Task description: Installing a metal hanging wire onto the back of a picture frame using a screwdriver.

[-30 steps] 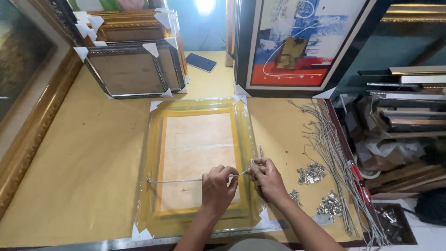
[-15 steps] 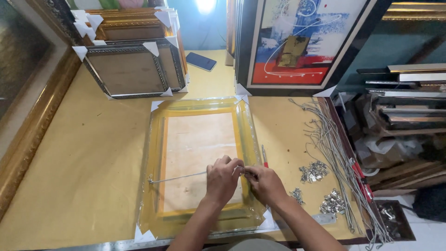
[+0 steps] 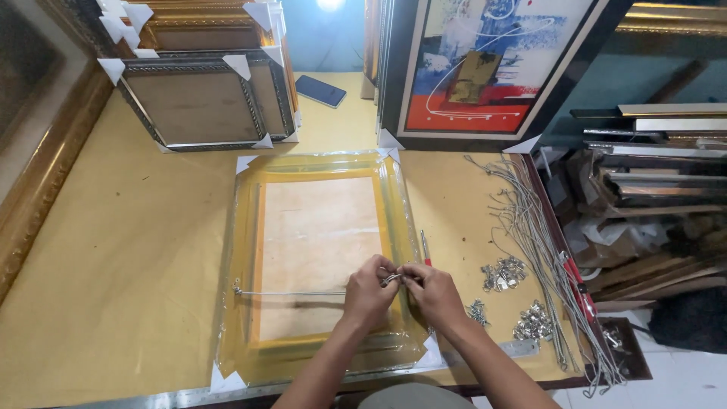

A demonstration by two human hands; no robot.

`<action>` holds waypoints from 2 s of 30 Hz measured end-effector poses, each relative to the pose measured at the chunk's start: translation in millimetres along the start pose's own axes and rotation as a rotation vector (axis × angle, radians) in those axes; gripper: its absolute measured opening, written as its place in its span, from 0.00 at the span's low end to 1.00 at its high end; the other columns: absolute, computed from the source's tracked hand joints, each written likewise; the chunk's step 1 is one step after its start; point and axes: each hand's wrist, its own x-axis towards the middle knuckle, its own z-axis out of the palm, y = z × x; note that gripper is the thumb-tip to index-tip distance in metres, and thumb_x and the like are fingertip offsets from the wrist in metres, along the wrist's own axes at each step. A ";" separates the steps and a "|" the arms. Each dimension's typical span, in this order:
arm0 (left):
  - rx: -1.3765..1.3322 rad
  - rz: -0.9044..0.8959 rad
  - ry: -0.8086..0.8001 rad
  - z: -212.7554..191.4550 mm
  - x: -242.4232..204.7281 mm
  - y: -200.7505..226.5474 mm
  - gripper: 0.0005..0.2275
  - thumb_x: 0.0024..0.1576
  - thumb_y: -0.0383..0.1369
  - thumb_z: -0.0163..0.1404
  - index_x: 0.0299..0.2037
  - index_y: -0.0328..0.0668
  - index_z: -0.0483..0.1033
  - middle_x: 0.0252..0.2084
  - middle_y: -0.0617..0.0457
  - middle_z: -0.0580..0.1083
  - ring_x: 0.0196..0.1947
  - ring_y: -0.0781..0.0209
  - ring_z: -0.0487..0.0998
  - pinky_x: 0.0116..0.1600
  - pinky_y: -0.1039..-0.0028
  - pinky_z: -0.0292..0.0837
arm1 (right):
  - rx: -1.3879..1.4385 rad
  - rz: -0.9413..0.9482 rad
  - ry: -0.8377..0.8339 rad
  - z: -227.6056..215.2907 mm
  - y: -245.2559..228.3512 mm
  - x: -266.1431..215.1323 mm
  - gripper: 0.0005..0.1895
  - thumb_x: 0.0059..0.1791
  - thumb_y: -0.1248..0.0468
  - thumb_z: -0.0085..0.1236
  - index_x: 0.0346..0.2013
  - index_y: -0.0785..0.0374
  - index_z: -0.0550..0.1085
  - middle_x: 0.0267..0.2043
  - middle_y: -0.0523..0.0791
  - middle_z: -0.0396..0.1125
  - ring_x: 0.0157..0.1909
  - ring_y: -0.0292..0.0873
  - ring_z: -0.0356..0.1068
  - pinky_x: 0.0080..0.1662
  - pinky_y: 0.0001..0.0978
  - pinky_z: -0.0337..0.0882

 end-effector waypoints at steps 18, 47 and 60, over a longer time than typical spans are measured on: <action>-0.447 -0.259 -0.026 21.5 32.8 -6.9 0.17 0.43 0.42 0.53 0.42 0.54 0.68 0.30 0.55 0.76 0.24 0.69 0.77 0.33 0.79 0.72 | -0.413 -0.264 0.158 12.4 22.2 -11.8 0.29 0.43 0.60 0.44 0.59 0.43 0.56 0.40 0.47 0.63 0.46 0.50 0.65 0.45 0.40 0.69; 0.214 0.412 0.010 23.9 8.5 -40.9 0.08 0.47 0.39 0.49 0.35 0.51 0.71 0.24 0.57 0.69 0.28 0.58 0.74 0.34 0.70 0.70 | -0.595 -0.062 0.104 -26.1 10.2 23.1 0.08 0.44 0.51 0.43 0.32 0.47 0.67 0.30 0.38 0.64 0.44 0.38 0.64 0.42 0.37 0.70; 0.317 0.672 -0.053 9.6 -20.0 -18.8 0.11 0.43 0.36 0.52 0.25 0.42 0.62 0.23 0.50 0.64 0.23 0.54 0.64 0.27 0.66 0.59 | -0.535 -0.364 0.095 -8.9 -4.2 47.9 0.11 0.46 0.59 0.37 0.28 0.55 0.69 0.30 0.42 0.68 0.31 0.45 0.62 0.33 0.41 0.62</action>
